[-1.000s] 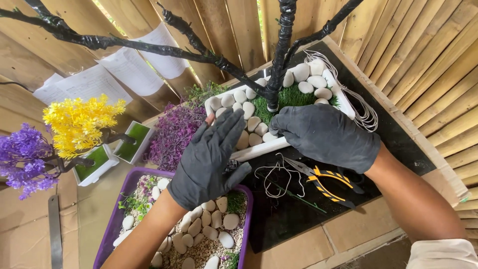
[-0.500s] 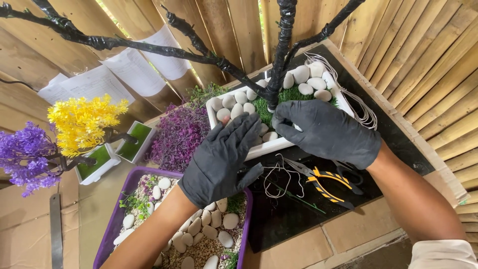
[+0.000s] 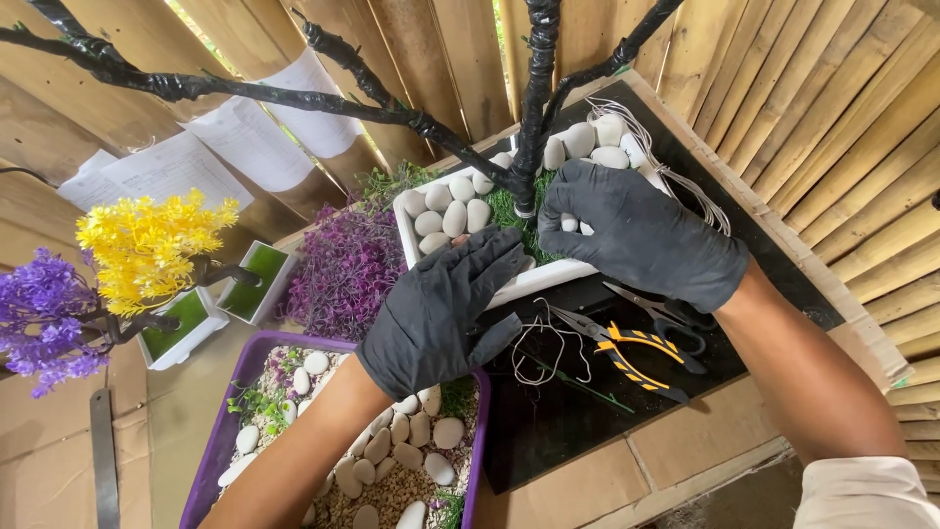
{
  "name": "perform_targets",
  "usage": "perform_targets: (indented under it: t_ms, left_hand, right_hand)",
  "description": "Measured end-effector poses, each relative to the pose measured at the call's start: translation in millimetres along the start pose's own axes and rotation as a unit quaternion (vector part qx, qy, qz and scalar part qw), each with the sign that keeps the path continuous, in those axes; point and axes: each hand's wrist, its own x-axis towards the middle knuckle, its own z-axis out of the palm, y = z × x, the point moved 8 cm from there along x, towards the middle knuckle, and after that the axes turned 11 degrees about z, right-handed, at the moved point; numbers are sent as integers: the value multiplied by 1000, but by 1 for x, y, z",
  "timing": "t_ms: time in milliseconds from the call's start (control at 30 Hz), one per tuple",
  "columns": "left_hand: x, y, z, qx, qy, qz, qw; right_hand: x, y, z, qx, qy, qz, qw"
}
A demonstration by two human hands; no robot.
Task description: The person arranges white stones and green moss in a purple tray and a white rectangular pot containing a black branch. They place stones around the base of the branch and along the edges of the moss, occasionally adjusting the placement of the stones and moss.
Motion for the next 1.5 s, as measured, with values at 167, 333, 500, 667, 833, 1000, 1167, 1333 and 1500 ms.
perform_targets:
  t_ms: [167, 333, 500, 667, 833, 1000, 1167, 1333, 1500]
  left_hand:
    - [3, -3, -7, 37, 21, -60, 997]
    - [4, 1, -19, 19, 36, -80, 996]
    - [5, -8, -14, 9, 30, -106, 994]
    - [16, -6, -23, 22, 5, -74, 997]
    - [16, -9, -12, 52, -14, -73, 996]
    - [12, -10, -7, 56, -16, -88, 994]
    - [6, -11, -16, 18, 57, -112, 992]
    - [6, -13, -11, 26, 61, -102, 993]
    - [12, -10, -13, 55, 41, -82, 994]
  right_hand:
    - [-3, -36, -3, -33, -10, -48, 998]
    - [1, -8, -5, 29, -1, -1, 1000]
    - [-1, -26, -7, 20, 1, -27, 999]
    - [1, -27, -1, -49, 24, -57, 997]
    - [-5, -37, 5, -144, 60, -73, 985]
    - [-7, -32, 14, -196, 76, -101, 972]
    - [1, -27, 17, -119, 45, -76, 989]
    - [5, -10, 28, -96, 22, -48, 994]
    - [5, 2, 27, -106, 14, 5, 994]
